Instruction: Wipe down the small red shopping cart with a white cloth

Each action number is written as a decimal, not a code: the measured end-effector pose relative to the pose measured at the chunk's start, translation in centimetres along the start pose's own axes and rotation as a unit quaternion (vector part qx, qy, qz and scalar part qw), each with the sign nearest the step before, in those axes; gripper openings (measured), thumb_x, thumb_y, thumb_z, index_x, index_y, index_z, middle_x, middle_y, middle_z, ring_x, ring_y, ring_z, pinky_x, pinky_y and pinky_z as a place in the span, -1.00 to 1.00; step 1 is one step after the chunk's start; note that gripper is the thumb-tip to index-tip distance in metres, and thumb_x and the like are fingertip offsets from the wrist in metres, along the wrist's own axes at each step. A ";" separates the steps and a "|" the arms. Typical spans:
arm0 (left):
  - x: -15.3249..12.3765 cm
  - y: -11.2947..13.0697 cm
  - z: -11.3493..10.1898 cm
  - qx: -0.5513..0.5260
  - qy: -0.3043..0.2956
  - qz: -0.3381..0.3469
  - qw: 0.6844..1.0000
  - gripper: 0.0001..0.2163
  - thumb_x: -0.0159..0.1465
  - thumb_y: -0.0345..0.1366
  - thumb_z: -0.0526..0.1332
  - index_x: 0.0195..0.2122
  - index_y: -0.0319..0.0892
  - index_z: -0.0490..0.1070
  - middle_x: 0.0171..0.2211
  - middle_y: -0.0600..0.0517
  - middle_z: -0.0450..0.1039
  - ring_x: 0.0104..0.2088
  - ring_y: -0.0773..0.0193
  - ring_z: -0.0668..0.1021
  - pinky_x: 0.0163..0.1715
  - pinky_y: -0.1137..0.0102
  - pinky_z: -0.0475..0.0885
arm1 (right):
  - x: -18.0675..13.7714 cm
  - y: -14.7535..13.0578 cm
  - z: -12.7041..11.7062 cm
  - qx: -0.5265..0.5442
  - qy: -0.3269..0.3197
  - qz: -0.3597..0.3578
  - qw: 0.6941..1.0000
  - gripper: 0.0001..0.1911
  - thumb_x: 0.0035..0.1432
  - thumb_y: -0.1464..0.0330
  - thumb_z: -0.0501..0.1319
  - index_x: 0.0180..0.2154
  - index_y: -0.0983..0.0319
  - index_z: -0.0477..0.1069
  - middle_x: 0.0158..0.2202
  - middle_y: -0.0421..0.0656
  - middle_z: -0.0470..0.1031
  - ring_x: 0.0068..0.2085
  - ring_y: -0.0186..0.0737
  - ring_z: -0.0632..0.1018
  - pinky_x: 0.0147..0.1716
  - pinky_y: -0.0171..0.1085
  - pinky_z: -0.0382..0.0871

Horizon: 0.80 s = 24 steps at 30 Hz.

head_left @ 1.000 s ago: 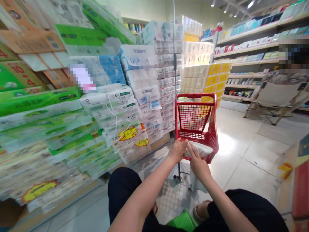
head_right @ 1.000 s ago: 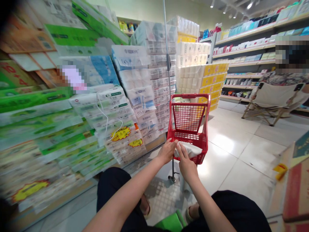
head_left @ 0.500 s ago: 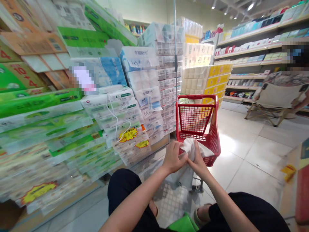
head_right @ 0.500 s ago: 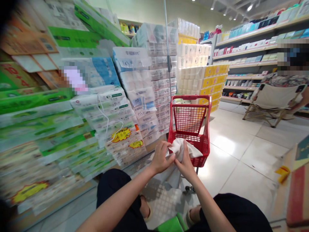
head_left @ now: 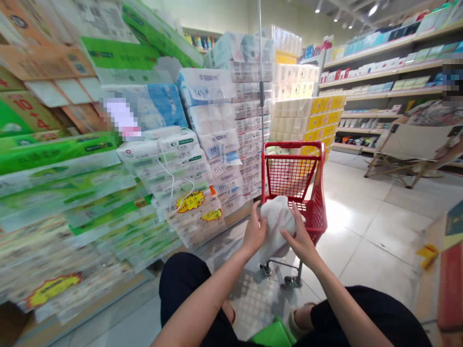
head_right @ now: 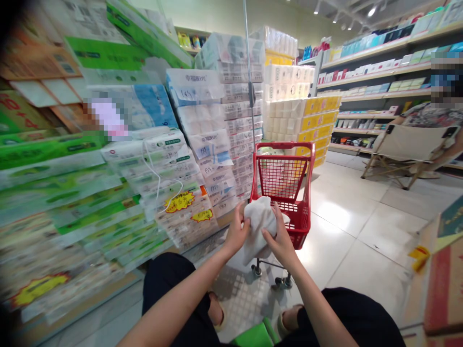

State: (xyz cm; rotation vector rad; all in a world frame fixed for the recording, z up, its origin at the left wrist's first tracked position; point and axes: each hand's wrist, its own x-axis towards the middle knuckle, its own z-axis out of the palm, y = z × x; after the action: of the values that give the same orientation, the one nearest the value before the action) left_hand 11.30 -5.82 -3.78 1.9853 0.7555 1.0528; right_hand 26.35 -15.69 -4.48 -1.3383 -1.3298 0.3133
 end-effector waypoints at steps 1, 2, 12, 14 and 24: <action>0.3 -0.1 -0.3 -0.006 0.015 -0.005 1.000 -0.44 0.38 -0.36 0.01 0.36 -0.08 -0.19 -0.02 -0.07 0.44 -0.10 0.19 0.54 0.01 0.19 0.41 | 0.0 0.0 -0.3 -0.004 0.016 0.007 1.000 -0.18 0.25 0.17 0.14 0.40 0.07 -0.22 0.36 -0.05 0.08 0.35 -0.03 0.13 0.31 0.06 0.00; 0.7 0.0 -0.5 -0.007 0.027 -0.002 1.000 -0.44 0.39 -0.37 -0.01 0.36 -0.08 -0.22 0.00 -0.08 0.43 -0.07 0.19 0.52 0.04 0.19 0.39 | 0.0 -0.1 -0.7 -0.011 0.032 0.012 0.999 -0.22 0.26 0.17 0.12 0.40 0.06 -0.17 0.33 -0.06 0.15 0.32 -0.03 0.18 0.29 0.08 0.03; 2.2 2.5 -5.2 0.072 -0.121 0.092 0.986 -0.67 0.26 -0.26 0.22 0.06 -0.06 0.39 -0.10 0.00 0.32 -0.09 0.19 0.44 0.01 0.27 0.38 | 0.0 -2.6 -4.6 -0.144 -0.006 -0.002 0.990 -0.25 0.08 0.08 0.30 0.28 0.02 0.18 0.19 -0.06 0.25 0.24 0.02 0.26 0.24 0.02 0.16; 2.3 3.2 -6.3 0.093 -0.137 0.115 0.979 -0.65 0.20 -0.24 0.30 0.02 -0.08 0.41 -0.11 -0.01 0.30 -0.08 0.18 0.43 -0.01 0.29 0.39 | -0.2 -2.9 -5.2 -0.184 -0.019 -0.016 0.983 -0.27 0.05 0.09 0.33 0.24 0.04 0.24 0.18 -0.05 0.23 0.24 0.03 0.26 0.22 -0.01 0.20; 4.0 4.8 -7.5 0.212 0.022 0.161 0.964 -0.84 0.28 -0.14 0.26 -0.21 -0.07 0.51 0.02 -0.04 0.20 0.05 0.12 0.36 0.12 0.20 0.26 | -0.6 -6.9 -3.5 0.041 -0.174 0.107 0.978 -0.59 0.20 0.07 0.18 0.00 0.09 0.49 -0.04 -0.13 0.54 -0.04 -0.02 0.48 -0.02 -0.06 0.37</action>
State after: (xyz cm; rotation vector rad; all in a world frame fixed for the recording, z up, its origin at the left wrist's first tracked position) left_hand 7.52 -2.79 4.69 2.5242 0.7424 1.1991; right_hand 25.59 -20.07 1.85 -1.4026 -1.4410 0.7719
